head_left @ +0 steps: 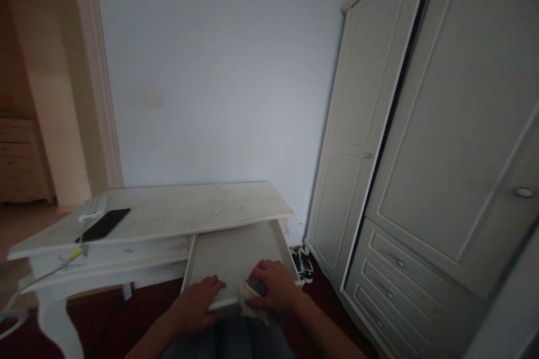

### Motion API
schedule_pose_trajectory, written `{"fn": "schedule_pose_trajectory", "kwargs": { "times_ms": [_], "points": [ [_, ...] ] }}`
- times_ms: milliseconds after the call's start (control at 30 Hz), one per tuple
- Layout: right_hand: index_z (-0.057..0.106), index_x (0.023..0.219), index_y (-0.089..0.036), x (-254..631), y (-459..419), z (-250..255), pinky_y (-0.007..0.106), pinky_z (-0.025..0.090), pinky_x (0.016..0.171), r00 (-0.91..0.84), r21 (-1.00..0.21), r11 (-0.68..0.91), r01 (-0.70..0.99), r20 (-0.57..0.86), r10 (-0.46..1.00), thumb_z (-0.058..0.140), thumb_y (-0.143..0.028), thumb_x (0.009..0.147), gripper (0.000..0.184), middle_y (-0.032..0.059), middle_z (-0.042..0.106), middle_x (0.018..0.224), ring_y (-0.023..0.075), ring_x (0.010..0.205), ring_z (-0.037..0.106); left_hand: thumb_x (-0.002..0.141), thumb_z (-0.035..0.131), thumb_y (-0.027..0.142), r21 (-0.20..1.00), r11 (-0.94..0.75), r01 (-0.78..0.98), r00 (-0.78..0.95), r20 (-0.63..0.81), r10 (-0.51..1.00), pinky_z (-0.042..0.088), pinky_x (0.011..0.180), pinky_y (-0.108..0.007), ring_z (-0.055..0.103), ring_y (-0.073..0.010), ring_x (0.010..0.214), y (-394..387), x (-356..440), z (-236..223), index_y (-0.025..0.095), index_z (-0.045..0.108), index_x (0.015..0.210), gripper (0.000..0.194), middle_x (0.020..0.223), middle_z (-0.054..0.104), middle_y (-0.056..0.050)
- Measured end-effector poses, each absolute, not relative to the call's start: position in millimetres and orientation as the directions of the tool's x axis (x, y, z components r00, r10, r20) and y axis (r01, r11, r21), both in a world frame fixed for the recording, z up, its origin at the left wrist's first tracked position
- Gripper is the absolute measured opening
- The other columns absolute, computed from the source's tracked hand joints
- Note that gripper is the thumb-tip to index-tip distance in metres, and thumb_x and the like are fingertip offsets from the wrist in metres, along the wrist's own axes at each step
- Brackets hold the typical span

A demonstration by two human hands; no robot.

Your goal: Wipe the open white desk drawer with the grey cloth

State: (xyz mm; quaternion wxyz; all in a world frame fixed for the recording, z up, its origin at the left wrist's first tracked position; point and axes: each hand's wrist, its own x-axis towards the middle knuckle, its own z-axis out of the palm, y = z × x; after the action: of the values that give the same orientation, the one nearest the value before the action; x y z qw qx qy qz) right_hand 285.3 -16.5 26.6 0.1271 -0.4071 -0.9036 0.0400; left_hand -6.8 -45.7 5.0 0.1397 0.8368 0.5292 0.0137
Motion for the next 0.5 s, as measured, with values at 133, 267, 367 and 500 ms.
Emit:
{"fn": "schedule_pose_trajectory", "kwargs": {
  "times_ms": [133,267,367,500],
  "points": [
    [0.070,0.111,-0.027,332,-15,35,0.031,0.042,0.082,-0.553,-0.231,0.579,0.782,0.169,0.816,0.080,-0.064,0.076,0.052,0.0029,0.068,0.110,0.0236,0.098,0.065,0.087,0.062,0.057,0.269,-0.377,0.886,0.419,-0.115,0.901,0.031,0.127,-0.050,0.036,-0.0356,0.154,-44,-8,0,0.023,0.046,0.157,0.080,0.165,0.042,-0.015],
    [0.069,0.112,-0.028,324,-16,33,0.034,0.042,0.087,-0.536,-0.226,0.566,0.793,0.184,0.824,0.082,-0.065,0.072,0.055,0.0031,0.069,0.113,0.0262,0.103,0.064,0.086,0.062,0.062,0.299,-0.388,0.872,0.420,-0.048,0.906,0.032,0.126,-0.047,0.038,-0.0345,0.153,-38,-13,-13,0.025,0.042,0.159,0.084,0.165,0.043,-0.014],
    [0.068,0.115,-0.028,293,-17,28,0.039,0.043,0.091,-0.577,-0.212,0.609,0.764,0.196,0.793,0.081,-0.070,0.070,0.062,0.0049,0.069,0.116,0.0289,0.106,0.064,0.081,0.070,0.061,0.335,-0.409,0.849,0.438,-0.011,0.899,0.035,0.125,-0.048,0.041,-0.0353,0.151,-34,-17,-24,0.029,0.035,0.162,0.094,0.165,0.044,-0.012],
    [0.066,0.119,-0.029,240,-19,21,0.044,0.045,0.093,-0.640,-0.194,0.674,0.713,0.214,0.738,0.076,-0.077,0.071,0.069,0.0063,0.069,0.117,0.0311,0.107,0.063,0.075,0.078,0.060,0.389,-0.469,0.793,0.481,0.074,0.874,0.037,0.123,-0.049,0.045,-0.0366,0.148,-30,-20,-31,0.033,0.029,0.163,0.105,0.164,0.045,-0.010]
  ]
}}
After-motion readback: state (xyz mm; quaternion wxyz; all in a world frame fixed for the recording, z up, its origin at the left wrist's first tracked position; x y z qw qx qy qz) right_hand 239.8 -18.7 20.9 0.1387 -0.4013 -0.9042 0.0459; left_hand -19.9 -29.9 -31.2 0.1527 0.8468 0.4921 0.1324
